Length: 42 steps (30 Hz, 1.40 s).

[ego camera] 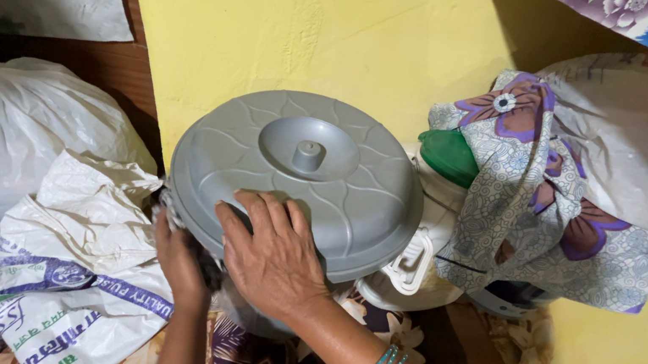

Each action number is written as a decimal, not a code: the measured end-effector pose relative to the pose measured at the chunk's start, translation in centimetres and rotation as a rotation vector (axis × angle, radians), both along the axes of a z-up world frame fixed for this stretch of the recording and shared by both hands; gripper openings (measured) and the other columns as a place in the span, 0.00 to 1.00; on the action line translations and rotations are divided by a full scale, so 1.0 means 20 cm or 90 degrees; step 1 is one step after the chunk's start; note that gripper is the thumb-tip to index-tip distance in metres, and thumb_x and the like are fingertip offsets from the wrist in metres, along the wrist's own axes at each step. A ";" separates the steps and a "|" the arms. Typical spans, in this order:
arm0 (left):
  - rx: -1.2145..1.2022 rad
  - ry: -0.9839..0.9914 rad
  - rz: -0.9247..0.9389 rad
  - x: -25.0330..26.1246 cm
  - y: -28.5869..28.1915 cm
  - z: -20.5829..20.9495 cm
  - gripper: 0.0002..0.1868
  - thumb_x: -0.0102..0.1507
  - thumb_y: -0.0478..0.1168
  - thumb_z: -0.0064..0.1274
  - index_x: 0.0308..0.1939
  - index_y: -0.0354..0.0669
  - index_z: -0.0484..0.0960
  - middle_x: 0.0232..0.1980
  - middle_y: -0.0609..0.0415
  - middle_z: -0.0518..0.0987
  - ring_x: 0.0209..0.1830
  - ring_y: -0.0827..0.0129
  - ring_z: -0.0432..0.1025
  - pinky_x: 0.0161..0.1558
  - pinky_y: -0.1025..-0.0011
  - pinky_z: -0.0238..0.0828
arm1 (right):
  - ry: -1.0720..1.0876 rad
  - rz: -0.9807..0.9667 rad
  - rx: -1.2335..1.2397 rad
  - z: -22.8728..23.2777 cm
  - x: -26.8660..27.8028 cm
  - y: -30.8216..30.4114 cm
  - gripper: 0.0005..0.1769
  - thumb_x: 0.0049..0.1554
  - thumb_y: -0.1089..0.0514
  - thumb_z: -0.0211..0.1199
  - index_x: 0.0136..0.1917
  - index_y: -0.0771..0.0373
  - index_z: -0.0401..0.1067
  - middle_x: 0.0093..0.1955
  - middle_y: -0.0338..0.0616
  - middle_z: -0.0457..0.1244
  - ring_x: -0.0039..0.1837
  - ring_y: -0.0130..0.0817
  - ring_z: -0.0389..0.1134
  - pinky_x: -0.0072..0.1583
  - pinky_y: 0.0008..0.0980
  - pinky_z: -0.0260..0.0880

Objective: The person wipes a washing machine, a plastic container, a glass jar, and a wooden cabinet using a patterned cloth. The person moves between different surfaces in the room, wiping each one with the same cloth.

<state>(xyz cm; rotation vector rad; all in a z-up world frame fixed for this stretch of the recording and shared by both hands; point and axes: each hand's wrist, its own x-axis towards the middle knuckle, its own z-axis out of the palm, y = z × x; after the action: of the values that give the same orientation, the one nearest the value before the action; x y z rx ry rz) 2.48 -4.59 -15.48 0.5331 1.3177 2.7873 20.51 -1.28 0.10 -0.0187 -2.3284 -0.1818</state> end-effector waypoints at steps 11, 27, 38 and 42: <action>-0.233 -0.215 0.027 0.10 0.08 -0.48 0.32 0.69 0.42 0.35 0.77 0.39 0.50 0.72 0.42 0.66 0.65 0.56 0.66 0.65 0.63 0.63 | -0.001 -0.006 0.008 0.00 0.00 -0.01 0.23 0.59 0.54 0.59 0.67 0.62 0.68 0.66 0.52 0.59 0.67 0.47 0.59 0.66 0.49 0.57; -0.082 -0.496 -0.180 0.70 0.12 -0.36 0.41 0.68 0.44 0.46 0.76 0.49 0.36 0.70 0.37 0.64 0.65 0.49 0.70 0.59 0.54 0.76 | 0.056 0.140 -0.101 -0.19 0.16 0.07 0.23 0.59 0.61 0.60 0.68 0.63 0.69 0.73 0.47 0.58 0.78 0.48 0.56 0.79 0.49 0.53; 0.014 -0.306 -0.276 0.98 -0.03 0.20 0.24 0.62 0.35 0.53 0.60 0.47 0.64 0.51 0.46 0.77 0.48 0.60 0.74 0.45 0.63 0.75 | -0.057 0.058 -0.171 -0.42 0.66 0.18 0.30 0.59 0.58 0.60 0.74 0.57 0.63 0.76 0.47 0.54 0.77 0.51 0.53 0.73 0.54 0.51; -0.021 -0.211 -0.301 1.01 -0.05 0.20 0.18 0.64 0.34 0.52 0.58 0.44 0.72 0.46 0.53 0.78 0.40 0.66 0.69 0.38 0.68 0.67 | -0.058 0.120 -0.202 -0.39 0.73 0.16 0.35 0.61 0.55 0.62 0.78 0.57 0.57 0.81 0.52 0.47 0.77 0.58 0.53 0.75 0.53 0.56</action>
<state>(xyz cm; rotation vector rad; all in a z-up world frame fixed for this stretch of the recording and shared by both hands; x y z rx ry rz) 22.78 -5.64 -11.47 0.3104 1.0084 2.3356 35.15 1.84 -7.76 0.0524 -2.4109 0.2871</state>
